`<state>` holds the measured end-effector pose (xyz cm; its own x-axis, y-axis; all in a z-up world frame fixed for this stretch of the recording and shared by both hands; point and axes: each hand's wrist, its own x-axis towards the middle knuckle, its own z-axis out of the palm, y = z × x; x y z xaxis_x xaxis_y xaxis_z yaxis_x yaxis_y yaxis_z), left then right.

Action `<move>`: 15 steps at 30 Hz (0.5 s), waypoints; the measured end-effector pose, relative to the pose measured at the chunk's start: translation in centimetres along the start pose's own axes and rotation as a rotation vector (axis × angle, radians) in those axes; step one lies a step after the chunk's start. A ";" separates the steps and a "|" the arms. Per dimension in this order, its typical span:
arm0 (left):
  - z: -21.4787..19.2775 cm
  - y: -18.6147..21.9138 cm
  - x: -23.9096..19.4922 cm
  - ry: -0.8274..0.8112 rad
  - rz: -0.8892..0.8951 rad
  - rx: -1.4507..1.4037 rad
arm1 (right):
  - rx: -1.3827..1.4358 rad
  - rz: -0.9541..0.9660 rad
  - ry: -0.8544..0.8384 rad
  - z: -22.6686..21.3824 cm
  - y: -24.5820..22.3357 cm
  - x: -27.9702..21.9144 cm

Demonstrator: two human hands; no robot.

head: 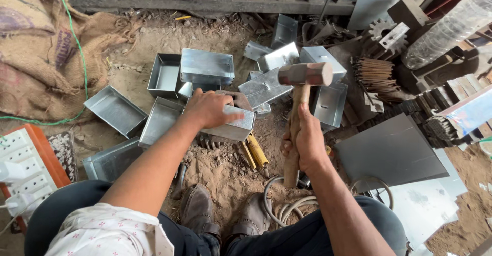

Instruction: The person welds seams on small rectangular metal boxes using a handheld welding tool, then uses a hammer to tap and flatten the welded edges. The person handles multiple metal boxes one at a time, repositioning them on a metal stand during the process.

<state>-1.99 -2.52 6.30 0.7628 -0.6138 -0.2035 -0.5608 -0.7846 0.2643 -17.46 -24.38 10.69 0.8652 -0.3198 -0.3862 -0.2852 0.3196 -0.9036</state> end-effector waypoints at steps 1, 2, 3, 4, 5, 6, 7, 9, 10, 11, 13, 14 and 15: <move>-0.5 0.2 0.0 -0.044 0.010 -0.003 | -0.009 0.014 0.018 0.0 0.0 0.0; -0.9 0.4 0.0 -0.075 0.015 -0.027 | 0.003 0.010 0.011 0.0 0.0 0.0; -1.3 0.4 -0.1 -0.104 0.017 -0.051 | 0.013 0.005 0.001 0.1 0.0 0.1; -1.6 0.3 -0.2 -0.133 0.019 -0.074 | 0.024 0.001 -0.009 0.1 0.1 0.2; -1.9 0.1 -0.3 -0.125 0.019 -0.115 | 0.026 -0.006 -0.005 0.0 0.1 0.3; -2.1 -0.2 -0.3 -0.117 0.018 -0.156 | 0.028 -0.013 0.000 -0.1 0.1 0.4; -2.1 -0.3 -0.2 -0.110 0.020 -0.197 | 0.030 -0.020 0.006 -0.2 0.1 0.5; -1.8 -0.2 0.3 -0.053 -0.021 -0.357 | -0.034 -0.100 -0.010 -0.7 -0.1 0.7; -1.5 -0.2 0.7 -0.025 -0.042 -0.436 | -0.065 -0.140 -0.019 -0.9 -0.3 0.7; -1.0 0.0 1.0 0.049 -0.025 -0.488 | -0.068 -0.163 -0.012 -1.1 -0.4 0.8; 1.1 0.6 1.0 0.197 0.005 -0.591 | -0.075 -0.205 -0.003 -1.2 -0.7 0.7; 2.6 0.9 0.7 0.322 0.055 -0.651 | -0.098 -0.209 0.000 -1.2 -0.7 0.5; 4.4 1.4 0.2 0.446 0.106 -0.711 | -0.123 -0.212 0.004 -1.2 -0.7 0.2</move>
<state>-4.05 -4.16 2.49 0.8568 -0.4721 0.2076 -0.4146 -0.3913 0.8216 -17.62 -25.71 11.02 0.9097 -0.3715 -0.1858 -0.1455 0.1340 -0.9802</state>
